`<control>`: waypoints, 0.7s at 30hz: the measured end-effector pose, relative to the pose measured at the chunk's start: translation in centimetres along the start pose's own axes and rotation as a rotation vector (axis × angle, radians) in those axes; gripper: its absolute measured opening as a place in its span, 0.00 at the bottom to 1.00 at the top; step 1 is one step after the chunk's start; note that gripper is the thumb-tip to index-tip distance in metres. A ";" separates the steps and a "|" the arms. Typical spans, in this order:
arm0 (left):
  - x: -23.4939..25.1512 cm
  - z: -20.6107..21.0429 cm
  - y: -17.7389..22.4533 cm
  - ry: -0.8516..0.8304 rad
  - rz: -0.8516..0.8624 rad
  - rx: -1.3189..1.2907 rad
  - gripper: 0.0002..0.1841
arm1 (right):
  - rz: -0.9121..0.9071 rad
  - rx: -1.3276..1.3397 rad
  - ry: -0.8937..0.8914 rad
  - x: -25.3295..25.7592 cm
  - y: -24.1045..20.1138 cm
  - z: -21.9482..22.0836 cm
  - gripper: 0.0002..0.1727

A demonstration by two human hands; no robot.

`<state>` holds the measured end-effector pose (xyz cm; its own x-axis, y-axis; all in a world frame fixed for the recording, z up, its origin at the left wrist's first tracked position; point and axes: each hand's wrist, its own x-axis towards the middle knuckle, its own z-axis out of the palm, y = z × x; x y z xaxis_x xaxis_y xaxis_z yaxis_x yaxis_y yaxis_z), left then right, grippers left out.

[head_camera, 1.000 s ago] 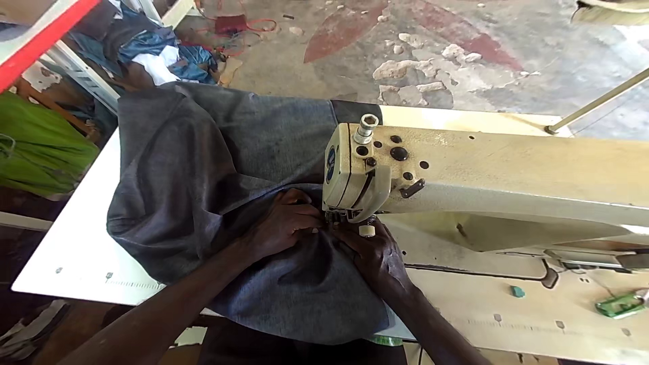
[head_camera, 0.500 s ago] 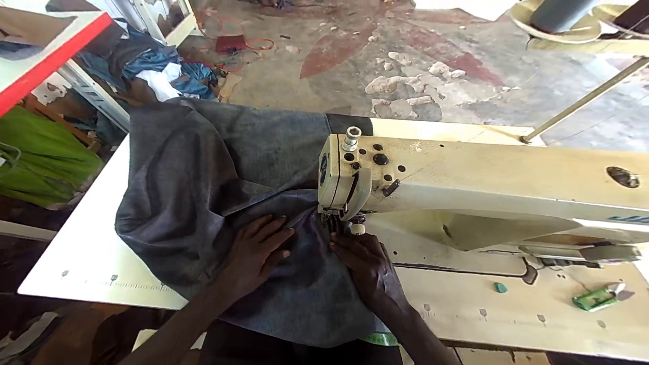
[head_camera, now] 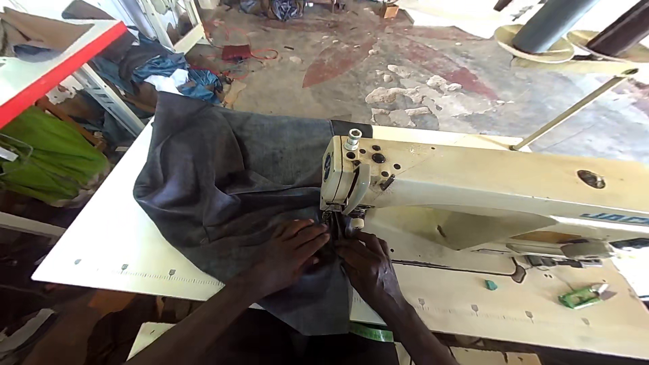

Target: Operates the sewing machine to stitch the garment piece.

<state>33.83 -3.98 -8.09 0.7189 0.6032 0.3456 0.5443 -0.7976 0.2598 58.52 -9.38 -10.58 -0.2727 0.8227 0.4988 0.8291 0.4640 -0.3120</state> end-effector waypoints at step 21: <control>1.4 1.6 -1.7 0.011 0.108 -0.058 0.10 | -0.108 0.000 -0.045 1.3 0.5 -0.1 0.10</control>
<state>34.57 -1.74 -9.48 0.7672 0.5136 0.3843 0.4376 -0.8571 0.2719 58.64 -8.10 -10.00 -0.3823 0.7817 0.4927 0.7937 0.5509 -0.2582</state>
